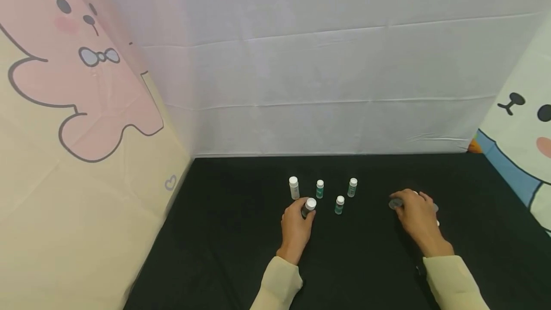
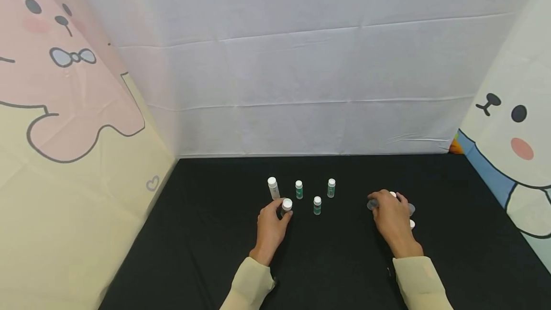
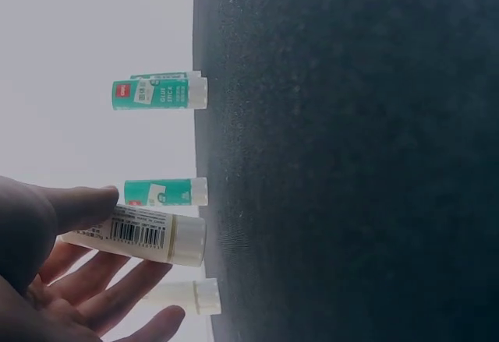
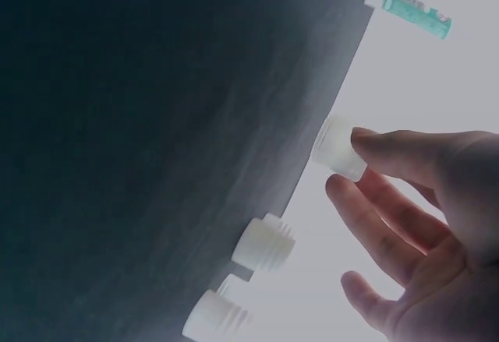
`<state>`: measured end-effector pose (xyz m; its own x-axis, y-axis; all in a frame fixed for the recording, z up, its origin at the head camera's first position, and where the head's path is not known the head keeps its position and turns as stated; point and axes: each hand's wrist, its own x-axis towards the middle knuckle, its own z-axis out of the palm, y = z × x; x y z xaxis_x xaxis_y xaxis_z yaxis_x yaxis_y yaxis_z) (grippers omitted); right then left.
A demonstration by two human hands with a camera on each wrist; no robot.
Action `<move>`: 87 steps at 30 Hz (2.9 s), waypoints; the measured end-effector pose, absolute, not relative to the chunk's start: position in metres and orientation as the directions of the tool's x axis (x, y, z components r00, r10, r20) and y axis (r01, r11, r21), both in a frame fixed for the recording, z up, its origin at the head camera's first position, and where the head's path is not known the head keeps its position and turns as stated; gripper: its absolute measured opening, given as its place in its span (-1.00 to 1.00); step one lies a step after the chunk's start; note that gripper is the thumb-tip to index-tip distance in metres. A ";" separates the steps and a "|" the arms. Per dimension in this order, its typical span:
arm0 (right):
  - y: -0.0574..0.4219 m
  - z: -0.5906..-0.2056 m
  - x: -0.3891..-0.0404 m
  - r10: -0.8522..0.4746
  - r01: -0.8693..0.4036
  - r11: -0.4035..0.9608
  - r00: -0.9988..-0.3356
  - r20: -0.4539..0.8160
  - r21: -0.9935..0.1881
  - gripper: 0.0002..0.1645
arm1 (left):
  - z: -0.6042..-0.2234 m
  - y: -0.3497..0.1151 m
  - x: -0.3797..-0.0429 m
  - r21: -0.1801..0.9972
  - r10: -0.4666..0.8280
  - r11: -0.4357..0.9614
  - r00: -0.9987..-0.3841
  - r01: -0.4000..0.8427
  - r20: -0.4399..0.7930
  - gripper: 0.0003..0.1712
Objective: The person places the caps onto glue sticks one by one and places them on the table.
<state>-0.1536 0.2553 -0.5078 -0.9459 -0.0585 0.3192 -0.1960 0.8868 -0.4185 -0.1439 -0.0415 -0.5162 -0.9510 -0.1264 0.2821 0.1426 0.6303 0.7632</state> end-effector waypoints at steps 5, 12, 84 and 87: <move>0.247 -0.505 -0.147 -0.059 -0.236 0.873 -0.920 0.389 -0.426 -0.66 | -0.514 -0.041 -0.141 0.727 -0.120 0.663 -0.934 0.177 0.337 -0.67; 0.236 -0.501 -0.138 -0.050 -0.261 0.867 -0.893 0.446 -0.426 -0.63 | -0.514 -0.041 -0.137 0.662 -0.105 0.716 -0.903 0.222 0.416 -0.63; 0.130 -0.458 -0.093 -0.136 -0.569 0.612 -0.760 0.635 -0.550 -0.45 | -0.508 -0.028 -0.115 0.358 0.058 0.879 -0.814 0.316 0.577 -0.63; 0.130 -0.459 -0.093 -0.137 -0.578 0.607 -0.751 0.646 -0.544 -0.44 | -0.508 -0.027 -0.115 0.354 0.062 0.880 -0.814 0.318 0.578 -0.63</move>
